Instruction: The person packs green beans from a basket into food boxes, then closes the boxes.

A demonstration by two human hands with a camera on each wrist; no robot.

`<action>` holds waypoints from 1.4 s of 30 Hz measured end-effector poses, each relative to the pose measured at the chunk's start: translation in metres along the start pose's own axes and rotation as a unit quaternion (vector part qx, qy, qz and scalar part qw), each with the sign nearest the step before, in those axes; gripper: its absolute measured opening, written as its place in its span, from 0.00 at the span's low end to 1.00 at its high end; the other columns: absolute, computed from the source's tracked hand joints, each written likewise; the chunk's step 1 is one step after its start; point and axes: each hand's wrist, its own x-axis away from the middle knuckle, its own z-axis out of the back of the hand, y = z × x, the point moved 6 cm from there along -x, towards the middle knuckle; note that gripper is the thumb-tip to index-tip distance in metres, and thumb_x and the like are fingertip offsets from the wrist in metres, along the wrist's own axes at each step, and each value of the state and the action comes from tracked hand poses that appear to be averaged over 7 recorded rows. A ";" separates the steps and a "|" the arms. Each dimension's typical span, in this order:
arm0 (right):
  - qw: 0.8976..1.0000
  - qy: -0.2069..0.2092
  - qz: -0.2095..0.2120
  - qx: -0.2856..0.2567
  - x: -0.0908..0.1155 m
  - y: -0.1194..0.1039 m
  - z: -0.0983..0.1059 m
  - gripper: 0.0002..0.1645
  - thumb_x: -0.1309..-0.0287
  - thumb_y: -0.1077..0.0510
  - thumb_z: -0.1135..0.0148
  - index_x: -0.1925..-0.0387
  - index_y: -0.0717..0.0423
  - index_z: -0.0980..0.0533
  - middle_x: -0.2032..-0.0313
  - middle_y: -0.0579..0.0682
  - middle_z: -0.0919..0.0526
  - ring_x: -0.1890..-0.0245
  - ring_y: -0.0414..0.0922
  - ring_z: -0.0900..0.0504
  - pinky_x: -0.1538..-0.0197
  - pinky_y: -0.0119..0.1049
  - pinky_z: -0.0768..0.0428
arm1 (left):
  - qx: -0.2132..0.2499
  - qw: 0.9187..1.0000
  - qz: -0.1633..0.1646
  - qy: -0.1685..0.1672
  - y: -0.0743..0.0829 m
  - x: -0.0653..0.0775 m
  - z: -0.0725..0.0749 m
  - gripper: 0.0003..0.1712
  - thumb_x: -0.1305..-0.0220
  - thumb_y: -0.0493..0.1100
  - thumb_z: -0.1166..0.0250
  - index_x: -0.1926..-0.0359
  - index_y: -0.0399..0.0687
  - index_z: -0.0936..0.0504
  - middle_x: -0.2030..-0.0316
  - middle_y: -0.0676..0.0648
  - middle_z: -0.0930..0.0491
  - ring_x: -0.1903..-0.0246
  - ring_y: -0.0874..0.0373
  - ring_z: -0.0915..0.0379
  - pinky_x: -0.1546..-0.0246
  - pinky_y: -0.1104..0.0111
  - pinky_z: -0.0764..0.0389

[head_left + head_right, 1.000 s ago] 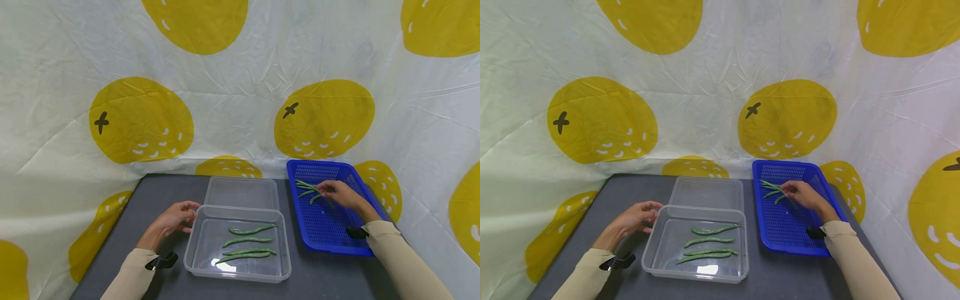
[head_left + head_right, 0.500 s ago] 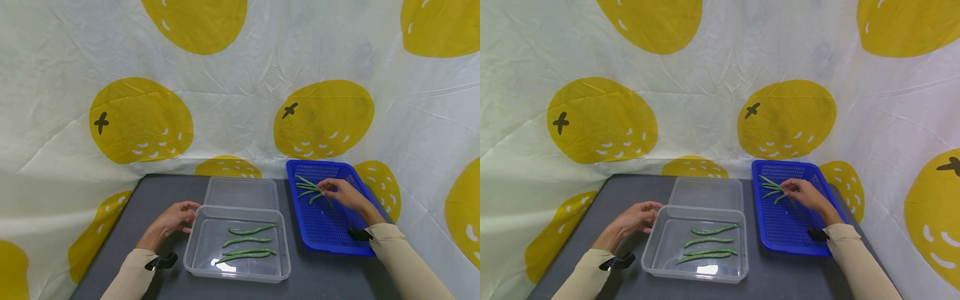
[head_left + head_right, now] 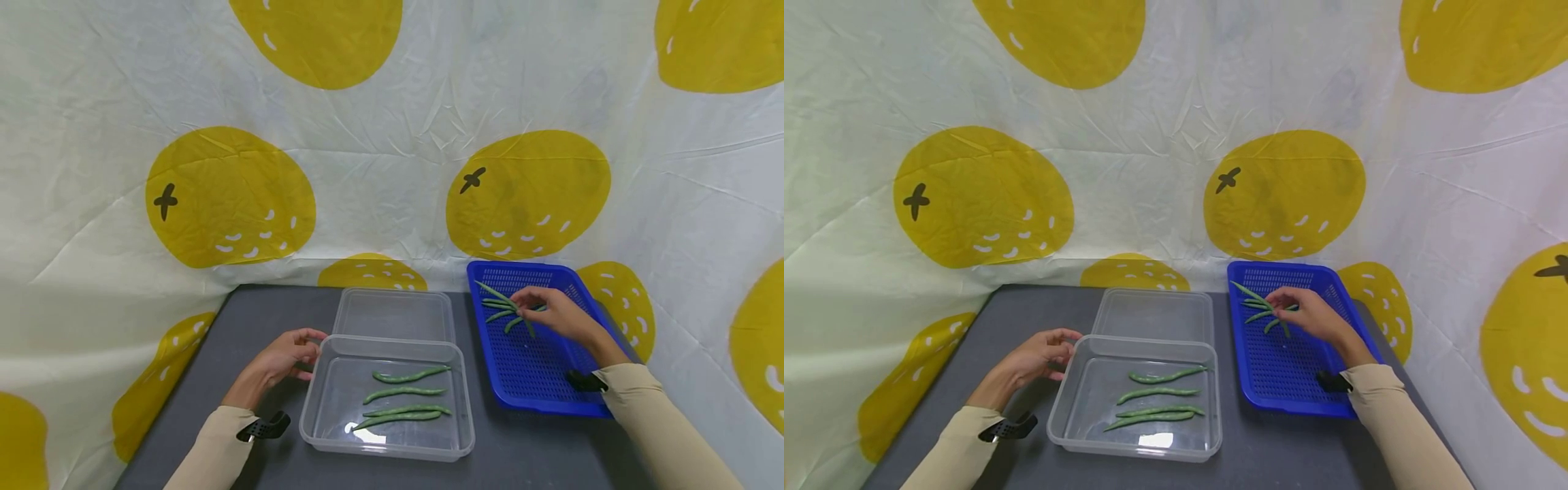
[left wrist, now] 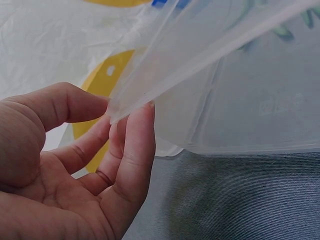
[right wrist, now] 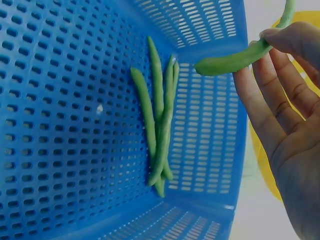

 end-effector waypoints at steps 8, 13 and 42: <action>1.000 -0.005 0.008 -0.011 -0.005 -0.010 -0.004 0.16 0.33 0.59 0.35 0.46 0.59 0.20 0.53 0.54 0.15 0.54 0.46 0.18 0.53 0.39 0.18 | -0.004 1.000 0.004 0.009 -0.002 -0.001 0.000 0.27 0.34 0.36 0.40 0.35 0.33 0.29 0.54 0.31 0.22 0.65 0.53 0.22 0.67 0.56 0.14; 1.000 -0.012 0.014 -0.023 -0.007 -0.017 -0.006 0.16 0.34 0.59 0.35 0.46 0.58 0.19 0.55 0.50 0.15 0.55 0.44 0.17 0.54 0.35 0.18 | -0.007 1.000 0.003 0.006 -0.002 -0.001 0.001 0.27 0.34 0.36 0.41 0.35 0.33 0.29 0.54 0.32 0.21 0.64 0.52 0.22 0.66 0.56 0.14; 0.995 -0.056 0.069 -0.040 -0.006 -0.070 -0.031 0.15 0.36 0.62 0.33 0.49 0.52 0.19 0.59 0.51 0.13 0.58 0.41 0.17 0.56 0.37 0.17 | -0.006 1.000 -0.001 0.004 0.003 0.002 -0.001 0.27 0.33 0.37 0.41 0.34 0.34 0.30 0.53 0.35 0.19 0.61 0.49 0.20 0.66 0.56 0.15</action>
